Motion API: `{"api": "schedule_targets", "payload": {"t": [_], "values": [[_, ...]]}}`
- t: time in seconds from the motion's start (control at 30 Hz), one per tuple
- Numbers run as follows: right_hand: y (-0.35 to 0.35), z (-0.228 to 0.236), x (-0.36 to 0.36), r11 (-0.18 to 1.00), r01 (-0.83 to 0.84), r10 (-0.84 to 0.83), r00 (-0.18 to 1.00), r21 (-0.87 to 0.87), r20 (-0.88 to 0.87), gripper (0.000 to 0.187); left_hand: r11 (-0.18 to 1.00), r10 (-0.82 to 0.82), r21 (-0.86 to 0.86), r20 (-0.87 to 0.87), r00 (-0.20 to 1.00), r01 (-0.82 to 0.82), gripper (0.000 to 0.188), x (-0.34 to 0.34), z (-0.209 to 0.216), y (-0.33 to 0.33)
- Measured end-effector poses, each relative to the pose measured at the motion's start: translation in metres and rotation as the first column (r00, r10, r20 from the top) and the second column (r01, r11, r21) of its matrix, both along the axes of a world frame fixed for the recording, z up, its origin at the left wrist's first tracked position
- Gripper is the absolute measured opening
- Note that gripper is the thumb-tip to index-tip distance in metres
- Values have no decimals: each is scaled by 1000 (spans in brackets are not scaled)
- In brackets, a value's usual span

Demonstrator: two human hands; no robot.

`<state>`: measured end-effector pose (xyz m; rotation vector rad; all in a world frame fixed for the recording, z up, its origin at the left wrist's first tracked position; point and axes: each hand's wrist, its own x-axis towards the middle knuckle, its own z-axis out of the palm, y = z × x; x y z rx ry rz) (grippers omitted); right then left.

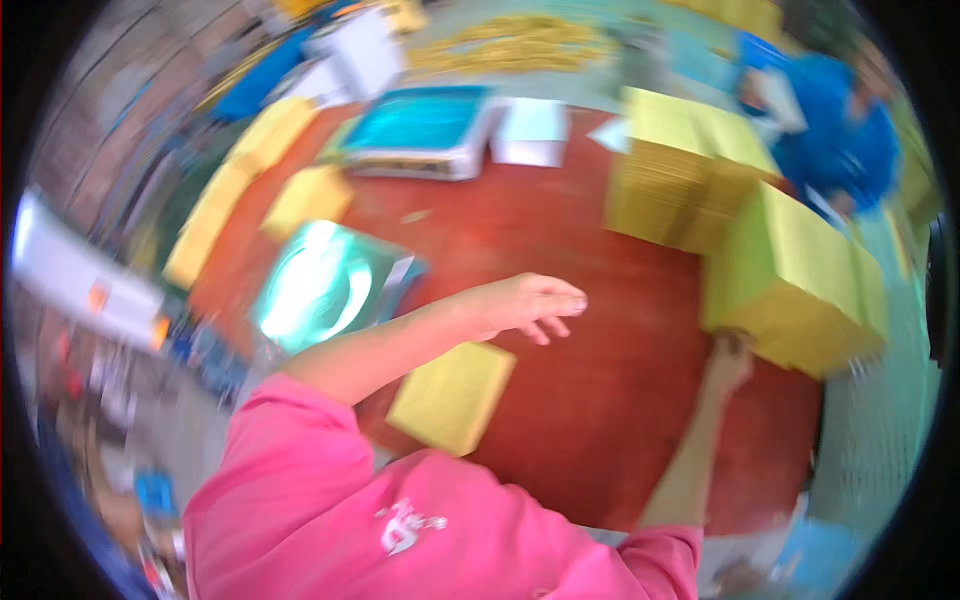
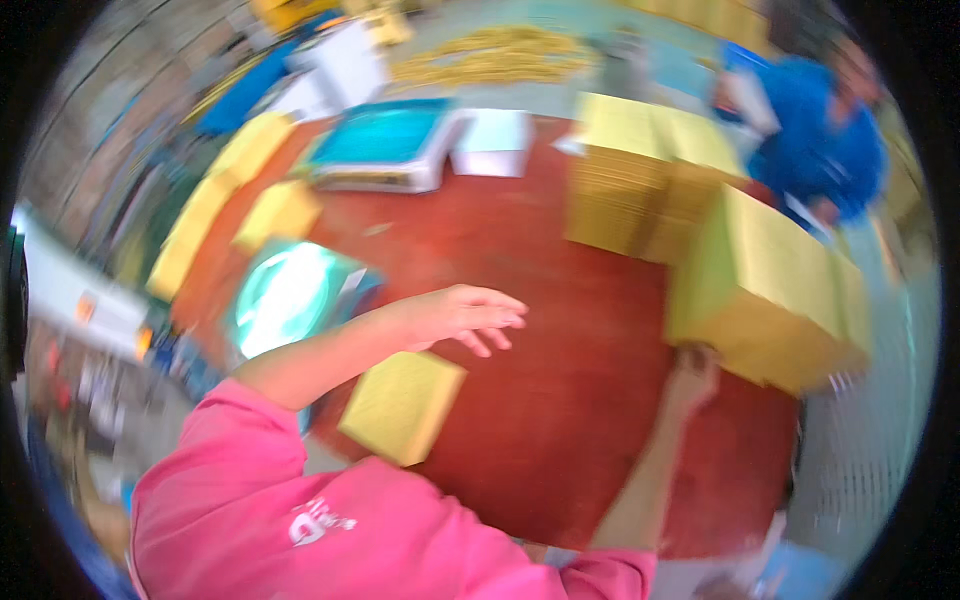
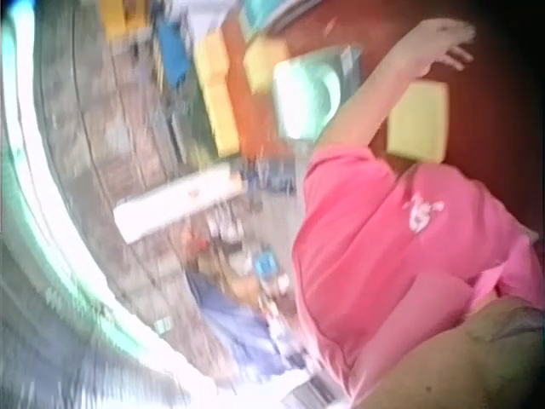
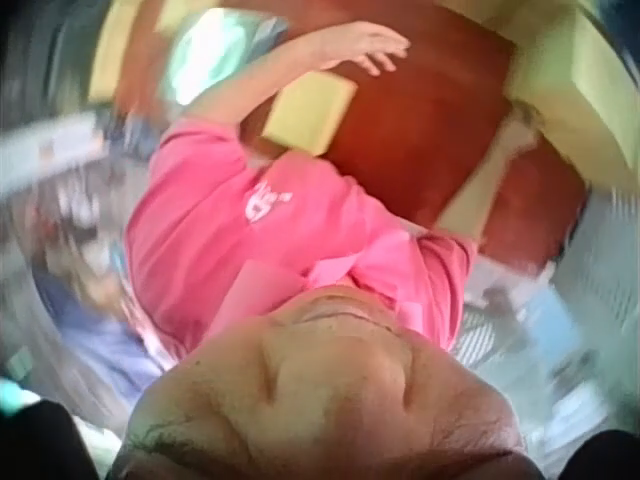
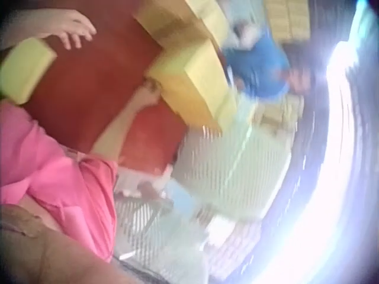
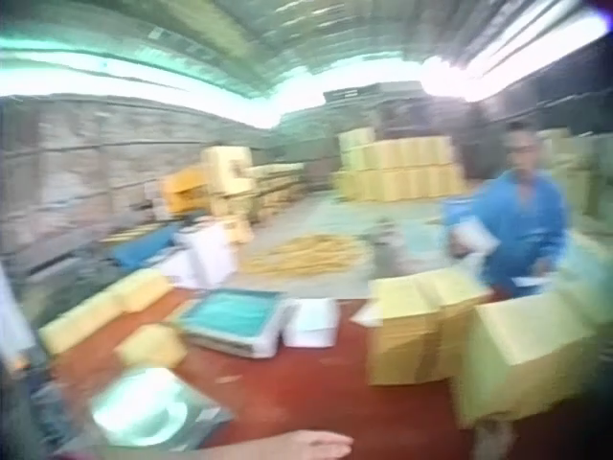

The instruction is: The recorder is weighing stacks of yellow textured paper sheets on a digital scale and organizing them on a workbench.

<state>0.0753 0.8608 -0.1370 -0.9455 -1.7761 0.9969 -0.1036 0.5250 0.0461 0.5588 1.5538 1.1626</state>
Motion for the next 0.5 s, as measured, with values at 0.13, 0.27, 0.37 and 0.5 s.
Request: {"api": "schedule_targets", "payload": {"t": [0.13,0.27,0.37,0.5], "values": [[36,-23,19,979,-132,124,990,-157,-60,23,944,329,16,-1,944,-329,53,26,25,-129],[18,-8,15,980,-177,180,983,-89,23,20,773,634,29,-35,773,-633,44,62,20,-253],[-1,-10,24,990,-69,65,997,-127,-31,18,649,758,47,41,651,-759,41,77,10,-319],[-103,23,20,965,-48,3,985,-256,-174,16,567,821,29,60,568,-823,41,85,-4,-396]]}}
